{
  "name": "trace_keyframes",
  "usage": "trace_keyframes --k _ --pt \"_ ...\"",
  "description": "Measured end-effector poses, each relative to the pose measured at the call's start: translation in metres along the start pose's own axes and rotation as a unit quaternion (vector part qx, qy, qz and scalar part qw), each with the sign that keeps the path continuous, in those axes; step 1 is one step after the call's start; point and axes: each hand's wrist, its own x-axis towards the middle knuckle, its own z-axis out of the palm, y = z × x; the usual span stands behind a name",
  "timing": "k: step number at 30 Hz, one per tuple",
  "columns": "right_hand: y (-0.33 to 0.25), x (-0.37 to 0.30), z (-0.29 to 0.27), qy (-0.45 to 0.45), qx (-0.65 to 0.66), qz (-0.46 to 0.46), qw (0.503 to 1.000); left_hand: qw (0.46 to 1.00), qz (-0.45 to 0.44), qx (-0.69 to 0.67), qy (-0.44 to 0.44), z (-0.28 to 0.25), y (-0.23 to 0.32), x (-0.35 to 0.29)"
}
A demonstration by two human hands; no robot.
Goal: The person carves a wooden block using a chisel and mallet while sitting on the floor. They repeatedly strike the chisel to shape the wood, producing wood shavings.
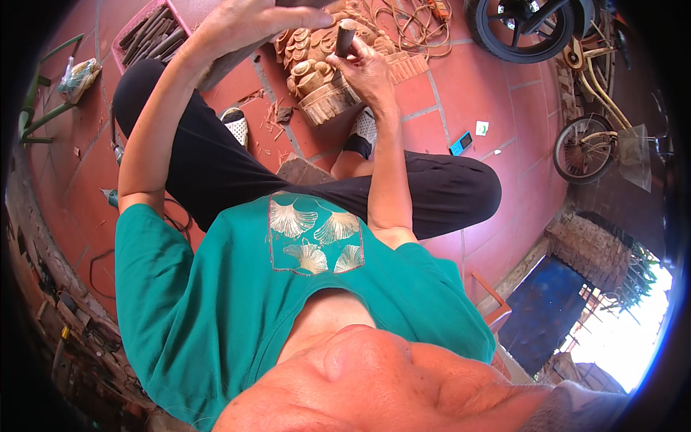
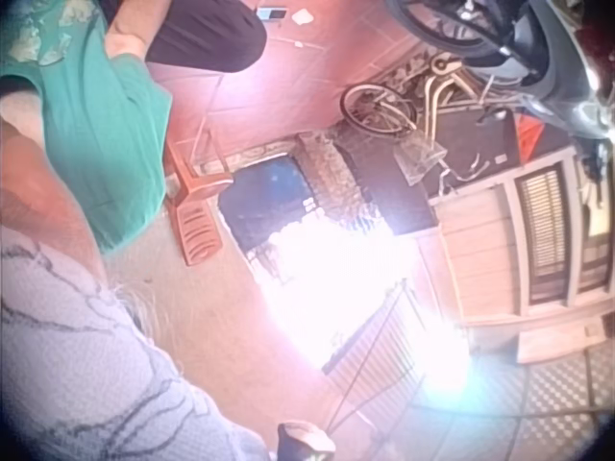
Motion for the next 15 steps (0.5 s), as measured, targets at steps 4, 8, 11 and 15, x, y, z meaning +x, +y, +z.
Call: trace_keyframes --k 4,8,11,15 --pt "-0.003 0.002 0.002 0.003 -0.037 -0.032 0.999 0.979 -0.037 0.147 -0.136 0.025 -0.035 -0.010" --pt "-0.001 0.002 0.002 0.010 -0.023 -0.032 0.999 0.979 -0.084 0.100 -0.157 0.015 -0.017 -0.007" --pt "-0.002 0.001 0.001 0.002 -0.015 0.005 1.000 0.973 -0.125 0.021 -0.190 -0.013 0.021 0.005" --pt "-0.004 0.001 0.001 0.002 -0.007 -0.001 1.000 0.995 -0.030 -0.041 -0.091 -0.001 0.001 -0.003"
